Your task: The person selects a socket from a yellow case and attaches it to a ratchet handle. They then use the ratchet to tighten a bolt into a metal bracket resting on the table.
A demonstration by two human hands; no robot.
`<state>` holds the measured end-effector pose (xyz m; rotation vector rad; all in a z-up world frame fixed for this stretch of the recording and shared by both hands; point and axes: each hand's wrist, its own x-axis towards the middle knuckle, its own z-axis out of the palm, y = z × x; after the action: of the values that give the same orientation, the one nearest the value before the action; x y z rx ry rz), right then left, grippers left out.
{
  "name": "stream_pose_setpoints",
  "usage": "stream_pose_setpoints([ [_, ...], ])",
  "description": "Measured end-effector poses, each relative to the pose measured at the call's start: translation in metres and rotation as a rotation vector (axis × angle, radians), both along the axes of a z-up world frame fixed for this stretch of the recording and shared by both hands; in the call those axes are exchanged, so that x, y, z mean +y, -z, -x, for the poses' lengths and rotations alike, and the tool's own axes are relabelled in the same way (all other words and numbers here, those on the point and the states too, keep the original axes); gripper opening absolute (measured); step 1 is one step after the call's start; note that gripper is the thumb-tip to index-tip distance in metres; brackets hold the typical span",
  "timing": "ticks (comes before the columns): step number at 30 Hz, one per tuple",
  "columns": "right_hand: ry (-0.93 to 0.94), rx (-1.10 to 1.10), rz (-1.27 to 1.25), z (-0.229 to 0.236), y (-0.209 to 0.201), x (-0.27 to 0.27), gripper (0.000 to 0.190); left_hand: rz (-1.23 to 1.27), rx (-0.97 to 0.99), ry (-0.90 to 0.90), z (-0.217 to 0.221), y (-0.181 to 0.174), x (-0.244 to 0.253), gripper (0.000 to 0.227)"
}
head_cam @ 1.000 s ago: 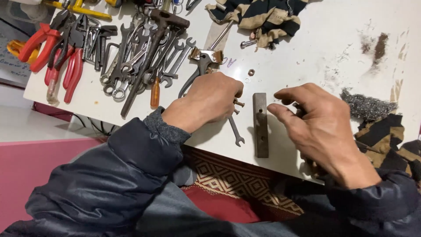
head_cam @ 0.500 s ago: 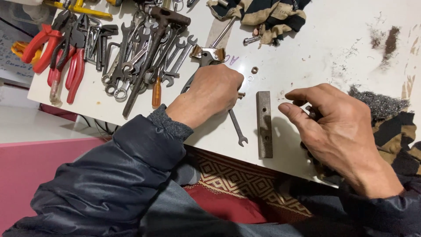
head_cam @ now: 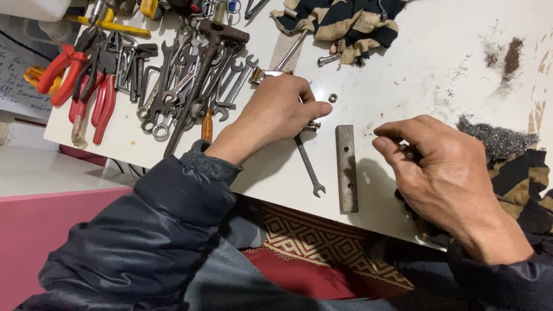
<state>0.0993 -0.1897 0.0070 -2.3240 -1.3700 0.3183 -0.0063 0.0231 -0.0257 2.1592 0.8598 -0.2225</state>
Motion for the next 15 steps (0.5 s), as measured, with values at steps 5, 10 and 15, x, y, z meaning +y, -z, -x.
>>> stream_pose_setpoints([
  [5,0.000,0.042,0.037,-0.002,0.005,0.002,0.022,-0.077,0.039,0.040,0.004,0.000,0.001,0.021],
  [10,-0.038,0.087,0.049,-0.003,0.032,0.015,0.025,-0.120,0.184,0.169,0.002,0.007,-0.011,0.018],
  [15,-0.056,0.012,-0.007,-0.003,0.031,0.026,0.025,-0.396,0.141,0.374,-0.006,0.058,-0.008,0.013],
])
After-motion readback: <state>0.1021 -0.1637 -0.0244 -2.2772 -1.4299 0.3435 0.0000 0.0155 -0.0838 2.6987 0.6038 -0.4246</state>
